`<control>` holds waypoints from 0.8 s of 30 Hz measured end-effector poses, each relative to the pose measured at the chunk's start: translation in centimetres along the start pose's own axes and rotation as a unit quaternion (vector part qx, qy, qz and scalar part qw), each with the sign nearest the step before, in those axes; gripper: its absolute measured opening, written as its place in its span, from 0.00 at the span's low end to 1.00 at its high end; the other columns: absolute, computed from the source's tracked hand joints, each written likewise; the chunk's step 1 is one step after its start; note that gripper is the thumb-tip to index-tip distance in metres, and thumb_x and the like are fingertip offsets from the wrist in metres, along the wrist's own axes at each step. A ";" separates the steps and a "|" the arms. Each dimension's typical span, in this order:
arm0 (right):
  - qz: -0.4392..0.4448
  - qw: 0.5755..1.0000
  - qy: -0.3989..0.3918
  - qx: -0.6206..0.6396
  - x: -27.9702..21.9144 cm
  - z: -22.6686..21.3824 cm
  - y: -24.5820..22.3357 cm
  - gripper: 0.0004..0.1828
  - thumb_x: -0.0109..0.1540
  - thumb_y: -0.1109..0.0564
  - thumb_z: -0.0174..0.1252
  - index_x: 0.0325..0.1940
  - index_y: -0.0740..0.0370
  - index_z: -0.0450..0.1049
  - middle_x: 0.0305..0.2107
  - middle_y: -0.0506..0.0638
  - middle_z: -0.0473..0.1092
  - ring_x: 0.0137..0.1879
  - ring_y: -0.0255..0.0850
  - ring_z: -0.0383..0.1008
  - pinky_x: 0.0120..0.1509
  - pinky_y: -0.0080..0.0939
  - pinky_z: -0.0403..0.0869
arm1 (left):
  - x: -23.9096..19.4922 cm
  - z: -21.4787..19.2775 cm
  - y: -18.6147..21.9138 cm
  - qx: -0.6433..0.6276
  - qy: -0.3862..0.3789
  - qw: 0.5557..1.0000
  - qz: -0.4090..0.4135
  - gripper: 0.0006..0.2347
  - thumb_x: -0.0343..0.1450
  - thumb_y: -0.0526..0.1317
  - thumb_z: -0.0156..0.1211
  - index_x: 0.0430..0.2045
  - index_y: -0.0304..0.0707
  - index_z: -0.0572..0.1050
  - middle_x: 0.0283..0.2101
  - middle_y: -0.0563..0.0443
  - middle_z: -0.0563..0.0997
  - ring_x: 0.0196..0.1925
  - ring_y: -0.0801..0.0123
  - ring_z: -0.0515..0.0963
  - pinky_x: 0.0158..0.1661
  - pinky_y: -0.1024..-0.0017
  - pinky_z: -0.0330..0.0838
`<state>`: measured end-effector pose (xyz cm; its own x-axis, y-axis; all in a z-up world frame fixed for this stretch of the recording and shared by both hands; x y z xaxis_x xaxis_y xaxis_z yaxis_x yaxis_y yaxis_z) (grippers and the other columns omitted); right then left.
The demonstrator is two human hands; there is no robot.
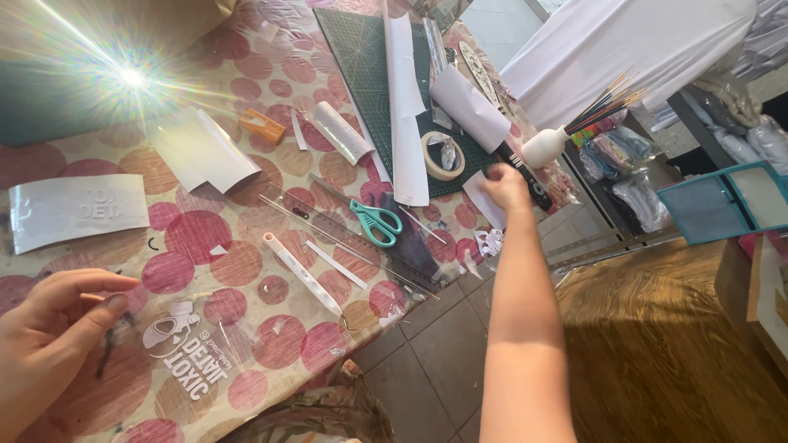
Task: Weeding a vinyl decal using a weeding tool and trimming it with scissors on a work table
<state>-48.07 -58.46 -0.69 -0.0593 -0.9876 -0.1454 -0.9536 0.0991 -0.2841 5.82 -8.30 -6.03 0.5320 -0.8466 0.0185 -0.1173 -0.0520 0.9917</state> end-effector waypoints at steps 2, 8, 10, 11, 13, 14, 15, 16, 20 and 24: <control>-0.186 0.972 0.116 0.081 0.9 -1.2 -3.6 0.23 0.57 0.43 0.69 0.54 0.52 0.79 0.45 0.46 0.79 0.49 0.37 0.79 0.57 0.38 0.74 | -0.1 0.1 0.4 0.007 0.003 1.000 0.014 0.07 0.75 0.28 0.58 0.44 0.30 0.80 0.53 0.46 0.76 0.40 0.66 0.77 0.43 0.75 0.68; -0.282 0.938 0.199 -0.021 1.7 1.7 -8.3 0.14 0.60 0.52 0.59 0.47 0.52 0.83 0.38 0.56 0.80 0.45 0.57 0.80 0.52 0.53 0.75 | 0.1 -0.1 0.5 0.002 -0.009 1.000 0.016 0.09 0.73 0.27 0.57 0.44 0.32 0.81 0.52 0.46 0.76 0.43 0.66 0.77 0.50 0.73 0.70; -0.275 0.934 0.230 -0.014 0.5 0.5 -9.0 0.11 0.60 0.54 0.56 0.43 0.52 0.82 0.35 0.58 0.79 0.42 0.59 0.79 0.46 0.56 0.74 | 0.4 -0.1 0.8 -0.005 -0.008 1.000 0.012 0.09 0.73 0.27 0.58 0.44 0.32 0.81 0.51 0.46 0.77 0.42 0.66 0.78 0.47 0.74 0.69; -0.263 0.930 0.256 -0.009 -0.3 -0.2 -8.9 0.10 0.60 0.56 0.54 0.39 0.53 0.80 0.32 0.60 0.78 0.39 0.62 0.77 0.41 0.60 0.72 | 0.3 0.0 0.6 -0.014 -0.013 1.000 0.003 0.09 0.73 0.27 0.58 0.45 0.32 0.81 0.49 0.47 0.77 0.41 0.66 0.79 0.45 0.74 0.68; -0.274 0.920 0.277 0.046 -2.9 -1.7 -10.3 0.08 0.62 0.56 0.54 0.41 0.55 0.78 0.32 0.58 0.79 0.39 0.60 0.78 0.43 0.58 0.72 | 0.3 -0.1 0.0 -0.003 -0.018 1.000 -0.005 0.10 0.73 0.28 0.58 0.45 0.34 0.81 0.48 0.48 0.77 0.31 0.67 0.73 0.35 0.74 0.64; -0.281 0.907 0.297 0.102 -4.3 -2.8 -10.8 0.07 0.63 0.56 0.55 0.42 0.58 0.75 0.32 0.56 0.79 0.39 0.57 0.78 0.45 0.56 0.73 | 0.3 -0.1 -0.3 0.010 -0.028 0.999 -0.012 0.11 0.73 0.28 0.58 0.46 0.35 0.82 0.46 0.50 0.77 0.22 0.68 0.66 0.26 0.75 0.60; -0.284 0.906 0.297 0.102 -6.5 -3.1 -12.1 0.07 0.63 0.56 0.55 0.42 0.58 0.75 0.32 0.56 0.79 0.39 0.57 0.78 0.45 0.56 0.73 | 0.2 0.0 0.6 0.009 -0.024 1.000 -0.012 0.11 0.73 0.28 0.58 0.46 0.35 0.82 0.46 0.50 0.77 0.22 0.68 0.66 0.26 0.75 0.60; -0.331 0.884 0.304 0.126 -9.3 -3.6 -13.9 0.10 0.64 0.55 0.55 0.48 0.57 0.75 0.34 0.57 0.78 0.40 0.56 0.78 0.45 0.54 0.72 | -0.1 0.3 1.3 -0.002 -0.030 0.999 -0.020 0.11 0.73 0.29 0.58 0.46 0.38 0.82 0.33 0.49 0.76 0.18 0.69 0.63 0.21 0.73 0.57; -0.554 0.768 0.272 0.171 -25.5 -3.1 -22.9 0.10 0.65 0.57 0.53 0.47 0.64 0.74 0.40 0.59 0.73 0.49 0.59 0.73 0.57 0.53 0.69 | -1.6 0.8 5.7 0.028 -0.022 0.999 0.012 0.09 0.72 0.34 0.59 0.44 0.41 0.82 0.44 0.54 0.82 0.43 0.74 0.80 0.48 0.77 0.71; -0.632 0.737 0.152 0.185 -38.4 2.0 -28.8 0.21 0.59 0.51 0.72 0.51 0.59 0.72 0.43 0.52 0.72 0.47 0.47 0.78 0.49 0.43 0.76 | -2.0 1.3 7.6 0.068 -0.029 0.983 0.167 0.09 0.72 0.37 0.61 0.45 0.42 0.79 0.38 0.54 0.84 0.37 0.77 0.82 0.41 0.77 0.75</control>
<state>-17.77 -23.13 11.19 0.6903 -0.2966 0.6599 -0.1628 -0.9524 -0.2578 2.78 -7.64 1.26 0.3960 -0.8571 0.3294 -0.3907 0.1674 0.9052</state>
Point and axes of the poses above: each hand's wrist, its own x-axis towards the middle knuckle, its own z-axis out of the palm, y = z × x, the point moved 9 cm from there along x, towards the middle knuckle
